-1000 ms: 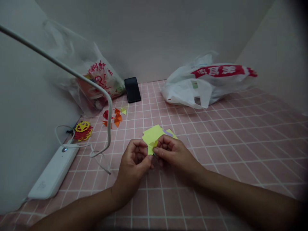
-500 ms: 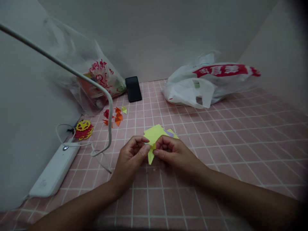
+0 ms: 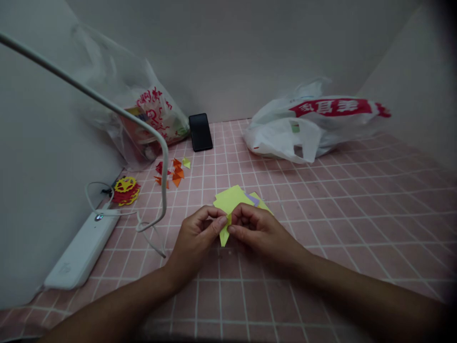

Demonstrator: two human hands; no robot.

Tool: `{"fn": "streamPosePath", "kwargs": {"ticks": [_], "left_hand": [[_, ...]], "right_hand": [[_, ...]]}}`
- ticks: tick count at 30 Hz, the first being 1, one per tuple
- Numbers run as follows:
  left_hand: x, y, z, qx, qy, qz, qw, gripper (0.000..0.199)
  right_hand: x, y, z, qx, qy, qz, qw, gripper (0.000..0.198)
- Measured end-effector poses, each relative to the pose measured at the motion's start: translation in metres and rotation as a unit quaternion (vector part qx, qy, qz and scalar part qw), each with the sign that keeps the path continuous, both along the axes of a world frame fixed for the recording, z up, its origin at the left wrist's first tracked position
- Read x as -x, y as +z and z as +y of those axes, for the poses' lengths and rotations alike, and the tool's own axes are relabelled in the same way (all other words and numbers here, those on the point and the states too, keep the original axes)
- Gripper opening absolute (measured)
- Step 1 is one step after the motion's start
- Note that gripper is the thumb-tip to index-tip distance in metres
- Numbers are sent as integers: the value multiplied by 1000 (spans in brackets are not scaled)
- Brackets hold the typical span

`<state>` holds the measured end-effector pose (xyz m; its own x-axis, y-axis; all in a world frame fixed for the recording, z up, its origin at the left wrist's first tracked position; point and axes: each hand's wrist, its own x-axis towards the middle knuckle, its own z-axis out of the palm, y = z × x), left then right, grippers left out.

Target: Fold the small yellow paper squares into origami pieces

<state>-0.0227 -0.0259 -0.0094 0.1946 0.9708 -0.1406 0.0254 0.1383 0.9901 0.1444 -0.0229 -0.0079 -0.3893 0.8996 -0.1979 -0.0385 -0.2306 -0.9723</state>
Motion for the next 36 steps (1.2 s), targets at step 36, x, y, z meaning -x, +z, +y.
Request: {"fn": "streamPosePath", "kwargs": {"ticks": [36], "left_hand": [[-1, 4, 0, 3, -16, 17, 1000, 15]], "right_hand": [[-4, -1, 1, -67, -4, -48, 997, 16]]}}
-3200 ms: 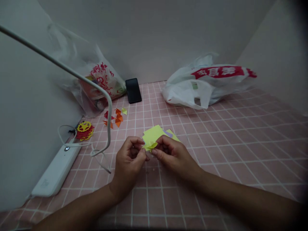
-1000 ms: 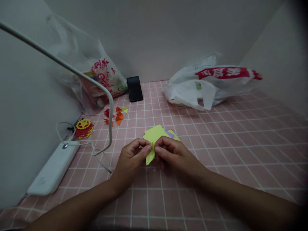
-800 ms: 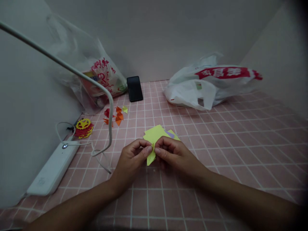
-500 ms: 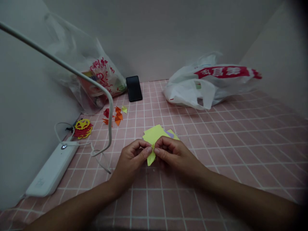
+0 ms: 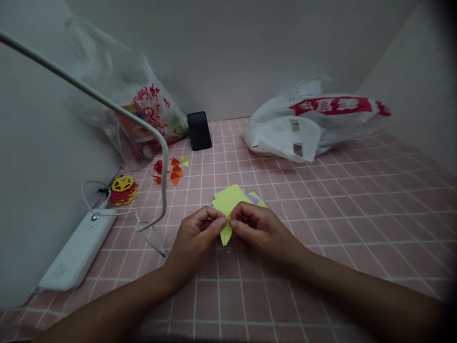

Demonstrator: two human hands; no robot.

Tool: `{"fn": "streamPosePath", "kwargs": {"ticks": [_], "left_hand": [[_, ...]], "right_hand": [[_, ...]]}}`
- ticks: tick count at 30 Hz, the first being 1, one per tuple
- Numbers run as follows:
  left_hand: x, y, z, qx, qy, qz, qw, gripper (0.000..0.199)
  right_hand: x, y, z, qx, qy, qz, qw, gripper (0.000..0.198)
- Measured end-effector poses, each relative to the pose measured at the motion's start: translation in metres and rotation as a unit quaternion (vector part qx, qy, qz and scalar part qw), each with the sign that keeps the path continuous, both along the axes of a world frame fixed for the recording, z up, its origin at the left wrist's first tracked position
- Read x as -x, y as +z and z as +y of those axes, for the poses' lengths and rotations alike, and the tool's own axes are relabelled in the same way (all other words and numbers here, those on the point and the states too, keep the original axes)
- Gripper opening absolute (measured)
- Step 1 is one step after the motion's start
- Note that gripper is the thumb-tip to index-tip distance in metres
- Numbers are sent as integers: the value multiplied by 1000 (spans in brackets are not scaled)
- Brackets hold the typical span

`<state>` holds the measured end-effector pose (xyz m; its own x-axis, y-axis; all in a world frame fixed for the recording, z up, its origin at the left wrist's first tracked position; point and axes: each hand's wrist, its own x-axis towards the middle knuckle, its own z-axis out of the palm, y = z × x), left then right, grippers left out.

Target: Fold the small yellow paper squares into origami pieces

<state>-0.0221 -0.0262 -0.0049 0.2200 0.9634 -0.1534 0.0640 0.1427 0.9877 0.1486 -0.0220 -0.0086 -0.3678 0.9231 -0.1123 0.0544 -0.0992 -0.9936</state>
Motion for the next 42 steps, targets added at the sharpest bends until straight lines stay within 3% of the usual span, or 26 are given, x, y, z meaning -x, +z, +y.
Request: {"fn": "streamPosePath", "kwargs": {"ticks": [7, 17, 29, 42], "left_hand": [[1, -1, 0, 3, -8, 9, 1000, 17], [2, 5, -1, 20, -28, -11, 999, 19], [2, -1, 4, 15, -16, -10, 1000, 17], [6, 4, 7, 43, -60, -33, 997, 19]], "right_hand": [[1, 2, -1, 19, -5, 10, 1000, 16], [-1, 0, 2, -6, 15, -5, 1000, 12], [0, -1, 2, 27, 7, 17, 999, 16], [-3, 4, 3, 26, 64, 25, 997, 14]]}}
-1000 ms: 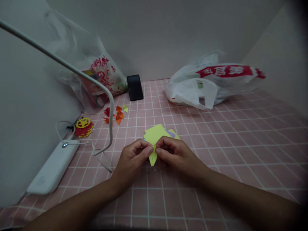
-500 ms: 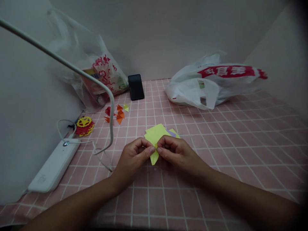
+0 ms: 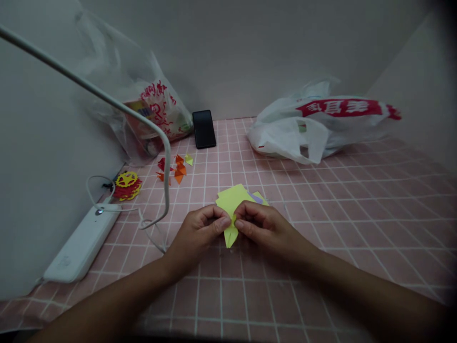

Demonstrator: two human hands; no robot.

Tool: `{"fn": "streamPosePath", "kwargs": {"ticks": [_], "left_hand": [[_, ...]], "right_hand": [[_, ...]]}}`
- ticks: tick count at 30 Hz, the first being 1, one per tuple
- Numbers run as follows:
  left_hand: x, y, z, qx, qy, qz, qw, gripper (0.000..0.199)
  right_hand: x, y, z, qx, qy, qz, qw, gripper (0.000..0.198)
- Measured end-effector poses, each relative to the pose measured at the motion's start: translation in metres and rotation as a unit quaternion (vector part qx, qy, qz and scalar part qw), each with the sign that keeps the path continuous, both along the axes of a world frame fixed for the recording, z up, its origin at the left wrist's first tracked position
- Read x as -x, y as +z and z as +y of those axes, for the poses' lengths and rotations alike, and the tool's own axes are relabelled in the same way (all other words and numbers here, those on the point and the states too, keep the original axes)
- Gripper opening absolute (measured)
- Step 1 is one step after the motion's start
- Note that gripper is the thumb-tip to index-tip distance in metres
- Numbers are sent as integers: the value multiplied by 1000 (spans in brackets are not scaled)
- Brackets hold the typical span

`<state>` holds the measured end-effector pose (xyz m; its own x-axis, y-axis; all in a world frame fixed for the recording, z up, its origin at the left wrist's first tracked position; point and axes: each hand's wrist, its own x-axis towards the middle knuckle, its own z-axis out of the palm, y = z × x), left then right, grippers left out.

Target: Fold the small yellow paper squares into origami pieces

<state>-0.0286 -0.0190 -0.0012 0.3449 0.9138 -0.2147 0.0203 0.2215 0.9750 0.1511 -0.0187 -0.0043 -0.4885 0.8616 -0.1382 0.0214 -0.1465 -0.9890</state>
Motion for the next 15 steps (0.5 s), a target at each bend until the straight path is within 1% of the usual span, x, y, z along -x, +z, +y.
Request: {"fn": "streamPosePath", "kwargs": {"ticks": [4, 11, 13, 15], "left_hand": [[0, -3, 1, 19, -5, -19, 1000, 20], [-2, -2, 3, 18, 10, -24, 1000, 16], [-3, 0, 3, 5, 13, -16, 1000, 16], [-3, 2, 3, -28, 11, -2, 1000, 13]], "right_hand": [[-1, 0, 1, -15, 1, -7, 1000, 13], [-1, -2, -1, -27, -35, -30, 999, 15], [0, -3, -1, -31, -36, -28, 998, 15], [0, -3, -1, -35, -35, -29, 998, 15]]}}
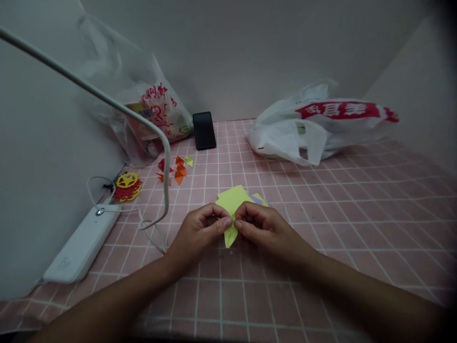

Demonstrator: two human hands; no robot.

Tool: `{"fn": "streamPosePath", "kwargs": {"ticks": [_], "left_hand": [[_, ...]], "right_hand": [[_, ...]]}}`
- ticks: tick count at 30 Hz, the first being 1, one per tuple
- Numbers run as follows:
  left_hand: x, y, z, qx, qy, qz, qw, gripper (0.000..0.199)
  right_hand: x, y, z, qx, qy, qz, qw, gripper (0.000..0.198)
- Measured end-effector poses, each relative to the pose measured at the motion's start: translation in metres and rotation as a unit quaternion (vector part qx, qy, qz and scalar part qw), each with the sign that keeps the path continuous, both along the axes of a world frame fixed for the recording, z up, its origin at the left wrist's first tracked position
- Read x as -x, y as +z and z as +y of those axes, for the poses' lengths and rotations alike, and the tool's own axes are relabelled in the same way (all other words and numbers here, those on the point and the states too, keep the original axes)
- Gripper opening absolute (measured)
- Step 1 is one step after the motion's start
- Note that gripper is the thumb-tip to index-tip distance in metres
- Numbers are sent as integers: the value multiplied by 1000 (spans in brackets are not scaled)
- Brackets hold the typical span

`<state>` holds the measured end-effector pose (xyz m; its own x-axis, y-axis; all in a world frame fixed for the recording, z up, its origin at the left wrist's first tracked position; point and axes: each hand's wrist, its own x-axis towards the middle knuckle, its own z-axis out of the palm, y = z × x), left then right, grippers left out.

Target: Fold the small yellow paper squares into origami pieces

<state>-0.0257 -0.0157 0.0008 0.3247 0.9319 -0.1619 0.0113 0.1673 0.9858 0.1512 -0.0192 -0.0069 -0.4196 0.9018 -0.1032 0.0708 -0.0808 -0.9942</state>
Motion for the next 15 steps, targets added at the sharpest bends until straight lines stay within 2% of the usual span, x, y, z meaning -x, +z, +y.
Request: {"fn": "streamPosePath", "kwargs": {"ticks": [3, 9, 15], "left_hand": [[1, -1, -1, -29, -5, 12, 999, 13], [4, -6, 0, -10, -14, 13, 1000, 17], [2, -5, -1, 38, -14, -1, 999, 22]], "right_hand": [[0, 0, 0, 7, 9, 5, 1000, 15], [0, -2, 0, 62, 15, 65, 996, 19], [1, -1, 1, 67, 10, 48, 997, 19]]}}
